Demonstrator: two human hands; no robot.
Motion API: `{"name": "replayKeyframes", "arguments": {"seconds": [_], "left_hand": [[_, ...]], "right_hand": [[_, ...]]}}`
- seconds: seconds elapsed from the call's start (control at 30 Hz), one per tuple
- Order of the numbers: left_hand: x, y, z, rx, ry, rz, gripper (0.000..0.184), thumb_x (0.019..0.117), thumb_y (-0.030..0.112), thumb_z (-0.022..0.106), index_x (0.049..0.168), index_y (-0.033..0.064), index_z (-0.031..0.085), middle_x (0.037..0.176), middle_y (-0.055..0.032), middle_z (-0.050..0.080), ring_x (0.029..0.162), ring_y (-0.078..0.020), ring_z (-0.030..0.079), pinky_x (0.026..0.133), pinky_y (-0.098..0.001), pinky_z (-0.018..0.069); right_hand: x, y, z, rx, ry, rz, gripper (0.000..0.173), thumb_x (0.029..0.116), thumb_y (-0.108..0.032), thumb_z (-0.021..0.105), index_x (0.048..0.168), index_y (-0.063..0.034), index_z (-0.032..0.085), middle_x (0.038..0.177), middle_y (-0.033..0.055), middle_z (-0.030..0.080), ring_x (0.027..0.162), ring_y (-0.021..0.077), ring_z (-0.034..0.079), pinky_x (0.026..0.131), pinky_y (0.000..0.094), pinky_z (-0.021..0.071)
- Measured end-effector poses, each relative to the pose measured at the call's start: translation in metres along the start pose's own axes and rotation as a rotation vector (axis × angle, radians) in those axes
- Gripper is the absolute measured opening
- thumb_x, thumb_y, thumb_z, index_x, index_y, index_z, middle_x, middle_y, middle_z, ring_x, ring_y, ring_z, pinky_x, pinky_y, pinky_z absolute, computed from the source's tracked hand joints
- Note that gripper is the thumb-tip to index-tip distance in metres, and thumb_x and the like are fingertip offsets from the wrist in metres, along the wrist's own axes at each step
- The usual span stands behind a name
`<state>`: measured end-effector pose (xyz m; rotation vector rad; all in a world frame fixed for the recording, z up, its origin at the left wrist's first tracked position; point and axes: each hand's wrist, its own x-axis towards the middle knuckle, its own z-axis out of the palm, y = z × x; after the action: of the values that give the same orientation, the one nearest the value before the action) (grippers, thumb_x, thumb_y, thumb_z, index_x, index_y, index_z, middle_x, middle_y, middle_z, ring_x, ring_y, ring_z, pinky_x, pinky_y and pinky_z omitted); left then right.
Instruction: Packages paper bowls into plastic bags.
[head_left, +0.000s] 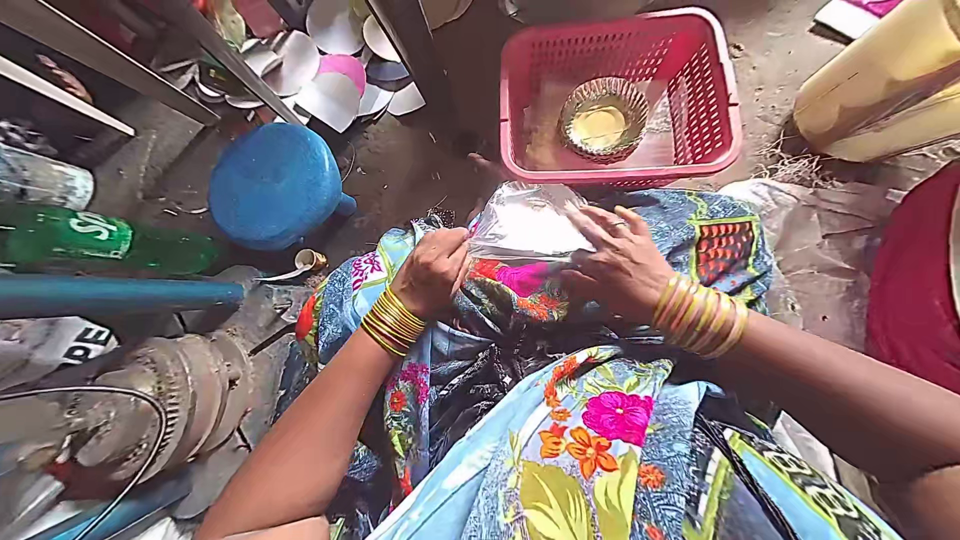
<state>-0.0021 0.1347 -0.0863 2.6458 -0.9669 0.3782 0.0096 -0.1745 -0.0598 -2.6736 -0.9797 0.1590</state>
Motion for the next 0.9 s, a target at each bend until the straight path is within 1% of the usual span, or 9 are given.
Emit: {"name": "replayKeyframes", "arguments": {"seconds": [0.1,0.2,0.27,0.33,0.43,0.67,0.77,0.83,0.9], "left_hand": [[0.003,-0.008,0.002,0.020,-0.009,0.055,0.022,0.0953,0.008,0.063,0.102,-0.0095,0.073,0.113,-0.0261,0.071,0.106,-0.0403,0.070,0.093,-0.0504,0.0556],[0.015,-0.009,0.003,-0.037,0.049,0.127,0.020,0.0941,0.009,0.061,0.089,-0.0048,0.075,0.104,-0.0213,0.073,0.097,-0.0360,0.072,0.086,-0.0469,0.0577],[0.022,-0.008,-0.001,-0.232,0.068,0.040,0.019,0.0896,0.012,0.066,0.079,-0.0016,0.073,0.103,-0.0177,0.074,0.099,-0.0297,0.071,0.088,-0.0418,0.0572],[0.023,-0.007,-0.003,-0.513,0.094,-0.115,0.013,0.0854,0.008,0.071,0.077,-0.0015,0.071,0.103,-0.0136,0.072,0.104,-0.0191,0.068,0.093,-0.0321,0.0558],[0.019,-0.008,0.000,-0.818,0.168,-0.253,0.013,0.0811,0.003,0.075,0.071,0.0012,0.067,0.098,-0.0079,0.072,0.098,-0.0092,0.068,0.084,-0.0234,0.0551],[0.024,-0.013,0.002,-1.117,0.143,-0.366,0.010,0.0830,0.000,0.072,0.077,0.0074,0.070,0.091,0.0025,0.072,0.081,-0.0038,0.068,0.074,-0.0217,0.0580],[0.031,-0.009,-0.005,-1.016,0.117,-0.335,0.006,0.0813,0.002,0.072,0.078,0.0057,0.070,0.085,0.0035,0.071,0.079,-0.0029,0.067,0.076,-0.0229,0.0580],[0.034,-0.003,-0.008,-0.995,0.135,-0.341,0.009,0.0800,-0.001,0.072,0.084,0.0061,0.067,0.081,0.0046,0.070,0.074,-0.0029,0.067,0.073,-0.0236,0.0583],[0.037,0.003,-0.011,-0.908,0.142,-0.350,0.011,0.0831,-0.003,0.069,0.090,0.0054,0.065,0.085,0.0047,0.069,0.077,-0.0016,0.065,0.075,-0.0226,0.0577]], "right_hand": [[-0.020,0.025,-0.006,0.017,0.113,-0.051,0.023,0.0926,-0.023,0.069,0.084,-0.0032,0.076,0.144,0.0218,0.059,0.136,0.0428,0.052,0.105,0.0674,0.0390],[-0.023,0.035,-0.005,0.131,0.239,-0.141,0.026,0.0928,-0.023,0.067,0.078,-0.0029,0.074,0.132,0.0191,0.067,0.123,0.0383,0.063,0.095,0.0574,0.0507],[-0.020,0.041,-0.004,0.245,0.349,-0.170,0.023,0.0905,-0.021,0.068,0.075,-0.0048,0.074,0.118,0.0159,0.072,0.112,0.0307,0.068,0.093,0.0458,0.0555],[-0.019,0.046,-0.006,0.331,0.423,-0.171,0.019,0.0888,-0.018,0.069,0.076,-0.0054,0.075,0.110,0.0147,0.073,0.106,0.0262,0.068,0.093,0.0404,0.0545],[-0.021,0.056,-0.006,0.369,0.480,-0.179,0.015,0.0893,-0.016,0.069,0.081,-0.0047,0.077,0.106,0.0160,0.072,0.102,0.0240,0.068,0.091,0.0375,0.0553],[-0.041,0.063,-0.006,0.063,0.514,-0.349,0.022,0.0958,-0.004,0.056,0.086,-0.0008,0.076,0.098,0.0186,0.074,0.081,0.0299,0.071,0.064,0.0401,0.0567],[-0.045,0.065,-0.007,0.162,0.512,-0.302,0.023,0.0953,-0.010,0.058,0.082,-0.0036,0.075,0.096,0.0138,0.076,0.087,0.0257,0.072,0.071,0.0379,0.0579],[-0.046,0.065,-0.010,0.441,0.499,-0.179,0.018,0.0921,-0.014,0.063,0.082,-0.0035,0.074,0.097,0.0094,0.075,0.094,0.0151,0.071,0.083,0.0300,0.0580],[-0.043,0.065,-0.013,0.761,0.461,-0.025,0.012,0.0897,-0.011,0.065,0.089,-0.0016,0.073,0.096,0.0023,0.073,0.090,0.0048,0.070,0.081,0.0228,0.0600]]}}
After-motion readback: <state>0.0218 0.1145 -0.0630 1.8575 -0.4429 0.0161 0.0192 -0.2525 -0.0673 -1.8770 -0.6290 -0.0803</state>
